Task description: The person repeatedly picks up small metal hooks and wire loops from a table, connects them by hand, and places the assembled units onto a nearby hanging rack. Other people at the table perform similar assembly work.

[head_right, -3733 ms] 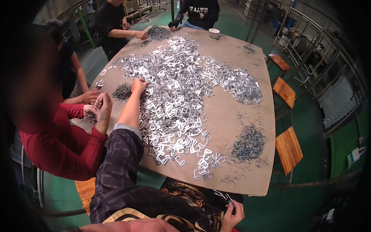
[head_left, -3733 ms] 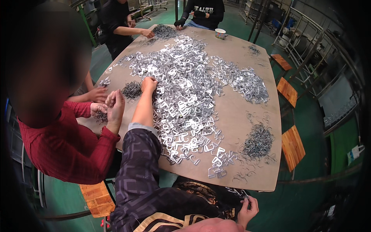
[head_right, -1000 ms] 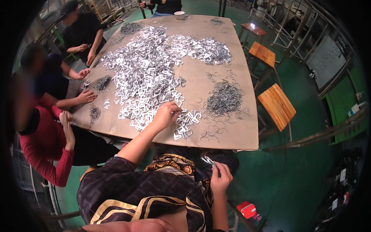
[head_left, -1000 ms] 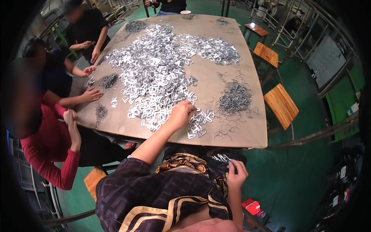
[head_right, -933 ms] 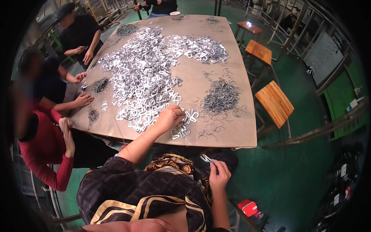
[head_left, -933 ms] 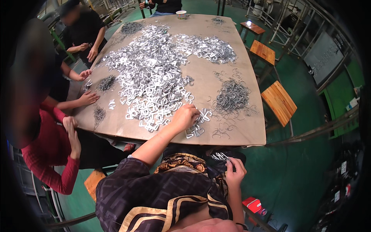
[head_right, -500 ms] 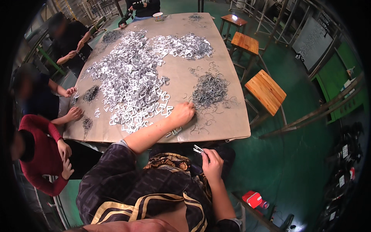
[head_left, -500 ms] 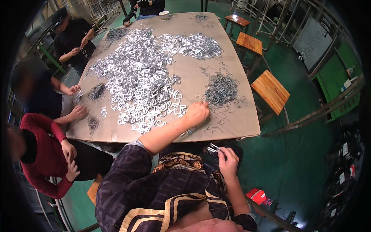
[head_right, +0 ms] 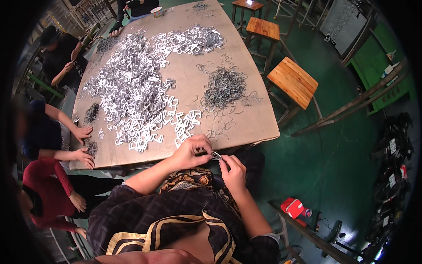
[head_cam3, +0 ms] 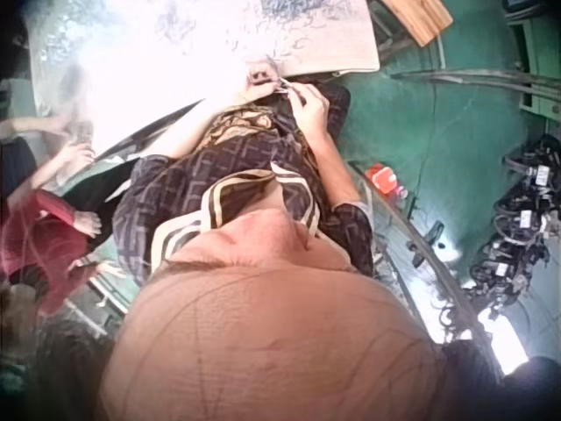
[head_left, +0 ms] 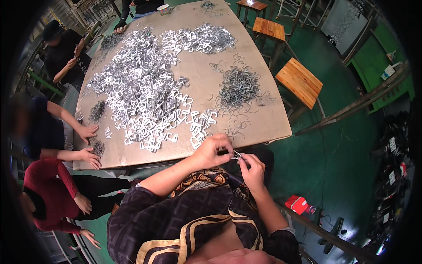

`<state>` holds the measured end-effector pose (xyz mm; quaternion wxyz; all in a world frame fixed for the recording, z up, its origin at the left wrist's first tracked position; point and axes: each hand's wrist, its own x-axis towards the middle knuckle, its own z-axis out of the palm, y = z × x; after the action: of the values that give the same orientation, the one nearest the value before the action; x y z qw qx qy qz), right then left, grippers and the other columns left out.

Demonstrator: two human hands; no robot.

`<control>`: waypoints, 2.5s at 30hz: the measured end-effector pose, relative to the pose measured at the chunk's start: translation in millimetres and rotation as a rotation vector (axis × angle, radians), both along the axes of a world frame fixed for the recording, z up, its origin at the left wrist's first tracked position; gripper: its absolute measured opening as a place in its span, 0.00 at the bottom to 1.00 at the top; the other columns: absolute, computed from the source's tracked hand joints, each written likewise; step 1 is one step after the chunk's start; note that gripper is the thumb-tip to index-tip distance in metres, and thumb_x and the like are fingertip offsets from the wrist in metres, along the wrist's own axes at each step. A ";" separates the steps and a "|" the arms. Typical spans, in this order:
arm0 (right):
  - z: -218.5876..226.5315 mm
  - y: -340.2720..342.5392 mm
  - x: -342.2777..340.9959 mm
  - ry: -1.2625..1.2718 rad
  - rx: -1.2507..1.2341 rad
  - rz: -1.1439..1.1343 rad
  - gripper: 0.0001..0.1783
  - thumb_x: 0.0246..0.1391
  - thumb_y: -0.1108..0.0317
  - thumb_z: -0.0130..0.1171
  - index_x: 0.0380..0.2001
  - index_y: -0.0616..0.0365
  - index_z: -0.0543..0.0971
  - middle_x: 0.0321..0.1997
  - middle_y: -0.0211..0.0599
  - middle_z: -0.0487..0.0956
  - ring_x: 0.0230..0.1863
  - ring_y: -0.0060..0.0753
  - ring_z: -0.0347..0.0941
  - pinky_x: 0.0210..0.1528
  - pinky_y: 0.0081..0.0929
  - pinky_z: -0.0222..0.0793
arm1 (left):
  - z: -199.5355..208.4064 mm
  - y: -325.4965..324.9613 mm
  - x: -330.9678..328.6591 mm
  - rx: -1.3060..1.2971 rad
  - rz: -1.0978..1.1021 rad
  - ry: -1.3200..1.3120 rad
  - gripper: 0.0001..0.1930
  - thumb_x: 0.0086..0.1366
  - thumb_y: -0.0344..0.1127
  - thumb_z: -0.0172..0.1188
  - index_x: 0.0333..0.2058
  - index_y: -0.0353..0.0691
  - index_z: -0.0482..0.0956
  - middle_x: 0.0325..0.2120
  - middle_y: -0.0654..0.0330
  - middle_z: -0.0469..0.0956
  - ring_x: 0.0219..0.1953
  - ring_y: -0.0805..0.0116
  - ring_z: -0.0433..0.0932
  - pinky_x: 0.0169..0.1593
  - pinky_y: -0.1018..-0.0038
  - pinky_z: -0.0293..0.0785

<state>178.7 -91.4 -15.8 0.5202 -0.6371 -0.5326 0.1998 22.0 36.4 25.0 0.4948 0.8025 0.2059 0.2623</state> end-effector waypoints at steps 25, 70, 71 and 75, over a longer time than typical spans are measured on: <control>-12.9 94.5 -9.4 -0.571 0.026 0.290 0.19 0.44 0.61 0.69 0.40 0.55 0.82 0.35 0.36 0.75 0.42 0.42 0.68 0.47 0.38 0.62 | -24.5 -37.1 -24.7 0.267 0.049 -0.181 0.10 0.53 0.24 0.65 0.29 0.40 0.71 0.35 0.57 0.81 0.37 0.58 0.78 0.42 0.67 0.69; 44.7 21.4 15.4 -0.070 -0.197 0.216 0.06 0.53 0.73 0.61 0.32 0.65 0.79 0.28 0.44 0.78 0.25 0.42 0.76 0.29 0.32 0.70 | -43.7 70.0 4.5 0.531 0.490 0.258 0.05 0.56 0.31 0.63 0.29 0.36 0.80 0.29 0.51 0.77 0.35 0.50 0.76 0.40 0.60 0.73; 45.0 20.7 15.0 -0.071 -0.187 0.222 0.06 0.53 0.73 0.61 0.33 0.65 0.78 0.28 0.45 0.78 0.26 0.44 0.76 0.29 0.33 0.70 | -42.6 79.4 12.4 0.574 0.521 0.323 0.06 0.56 0.32 0.63 0.29 0.36 0.80 0.30 0.51 0.77 0.35 0.50 0.75 0.40 0.60 0.72; 42.9 18.2 12.1 -0.043 -0.197 0.211 0.06 0.54 0.73 0.60 0.33 0.64 0.77 0.28 0.46 0.79 0.28 0.49 0.77 0.31 0.35 0.71 | -56.7 100.4 34.3 0.655 0.563 0.504 0.07 0.55 0.34 0.64 0.29 0.38 0.82 0.34 0.54 0.76 0.40 0.53 0.74 0.43 0.60 0.70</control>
<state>190.8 -73.2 27.1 0.4197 -0.6296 -0.5856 0.2908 56.2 136.8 -31.7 0.0616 0.8676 0.4342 0.2345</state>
